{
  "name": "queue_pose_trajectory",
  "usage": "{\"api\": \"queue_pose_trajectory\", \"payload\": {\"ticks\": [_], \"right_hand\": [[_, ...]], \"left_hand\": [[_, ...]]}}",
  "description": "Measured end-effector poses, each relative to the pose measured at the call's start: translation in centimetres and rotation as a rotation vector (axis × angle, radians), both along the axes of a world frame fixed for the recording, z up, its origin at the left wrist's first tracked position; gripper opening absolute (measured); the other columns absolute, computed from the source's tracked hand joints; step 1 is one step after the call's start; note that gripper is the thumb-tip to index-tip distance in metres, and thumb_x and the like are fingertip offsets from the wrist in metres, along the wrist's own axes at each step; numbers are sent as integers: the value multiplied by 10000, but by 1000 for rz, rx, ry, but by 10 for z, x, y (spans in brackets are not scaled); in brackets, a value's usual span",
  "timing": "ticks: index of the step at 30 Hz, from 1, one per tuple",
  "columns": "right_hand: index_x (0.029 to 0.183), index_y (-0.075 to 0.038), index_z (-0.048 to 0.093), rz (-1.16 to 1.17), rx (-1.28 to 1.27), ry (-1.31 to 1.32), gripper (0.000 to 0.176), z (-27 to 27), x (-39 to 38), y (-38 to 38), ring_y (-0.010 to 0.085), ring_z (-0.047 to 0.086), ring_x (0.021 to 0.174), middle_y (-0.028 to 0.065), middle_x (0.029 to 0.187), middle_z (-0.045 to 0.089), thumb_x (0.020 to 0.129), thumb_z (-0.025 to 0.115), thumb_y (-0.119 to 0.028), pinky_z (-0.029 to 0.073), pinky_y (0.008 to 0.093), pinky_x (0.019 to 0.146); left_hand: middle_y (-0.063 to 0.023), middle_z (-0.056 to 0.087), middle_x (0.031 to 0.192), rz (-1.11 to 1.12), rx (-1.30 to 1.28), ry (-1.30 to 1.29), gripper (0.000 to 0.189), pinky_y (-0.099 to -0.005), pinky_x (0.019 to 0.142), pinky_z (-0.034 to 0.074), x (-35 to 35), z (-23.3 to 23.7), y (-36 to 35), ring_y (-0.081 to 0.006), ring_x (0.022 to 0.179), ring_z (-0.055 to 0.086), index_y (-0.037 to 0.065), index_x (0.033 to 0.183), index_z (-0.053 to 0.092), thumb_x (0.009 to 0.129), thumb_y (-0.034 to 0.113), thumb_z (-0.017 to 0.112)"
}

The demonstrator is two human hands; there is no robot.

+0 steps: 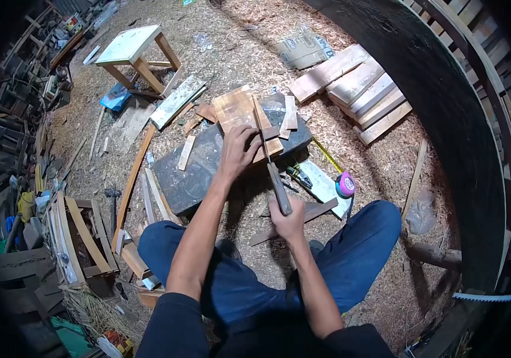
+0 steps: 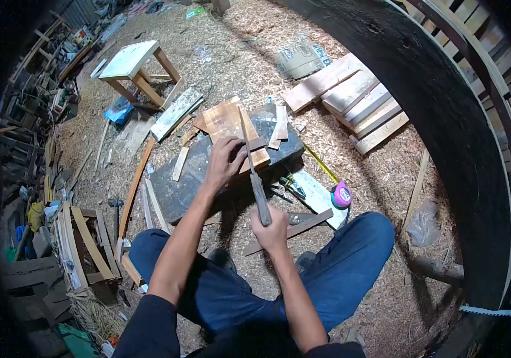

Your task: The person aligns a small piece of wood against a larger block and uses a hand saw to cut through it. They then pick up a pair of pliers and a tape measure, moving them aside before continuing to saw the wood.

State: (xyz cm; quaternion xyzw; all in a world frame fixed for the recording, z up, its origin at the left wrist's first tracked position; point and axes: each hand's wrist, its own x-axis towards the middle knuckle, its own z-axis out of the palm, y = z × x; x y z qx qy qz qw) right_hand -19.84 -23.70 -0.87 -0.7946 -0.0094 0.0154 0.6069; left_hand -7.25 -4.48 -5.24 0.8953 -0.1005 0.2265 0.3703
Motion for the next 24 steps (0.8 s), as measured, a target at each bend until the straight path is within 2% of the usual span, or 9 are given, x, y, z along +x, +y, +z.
{"api": "queue_pose_trajectory", "payload": {"ticks": [3,5,7,13,24], "right_hand": [[675,16,541,-13,-30,0,224,6,0,-1,137,470,471,102,515,460,827,640,-115,380,351,476],[679,15,553,2,-3,-40,216,-11,-12,-11,138,474,471,101,516,461,831,636,-113,385,347,477],[680,16,561,24,-82,1,212,7,-16,-13,139,475,469,99,516,460,833,633,-112,387,347,477],[690,20,567,38,-79,-21,205,4,5,-9,163,484,462,118,520,478,833,632,-112,392,356,481],[681,5,549,-2,-43,-51,219,-2,-7,-14,130,460,477,100,519,438,833,635,-128,363,340,468]], "left_hand": [[-148,644,1025,-26,2,35,262,-415,849,462,1,-1,3,-348,957,587,2,1029,667,828,167,706],[-152,644,1024,-31,-21,40,263,-418,846,465,1,-1,3,-351,957,586,-2,1025,663,825,162,707],[-153,643,1023,-22,-8,26,261,-418,847,466,2,-2,3,-353,956,587,-3,1023,663,825,161,707],[-161,639,1016,-22,-5,24,260,-411,847,468,1,2,3,-353,958,592,-12,1019,659,830,159,709],[-154,637,1012,-20,-41,37,268,-409,855,469,1,-1,4,-349,965,588,-5,1023,662,815,154,721]]}}
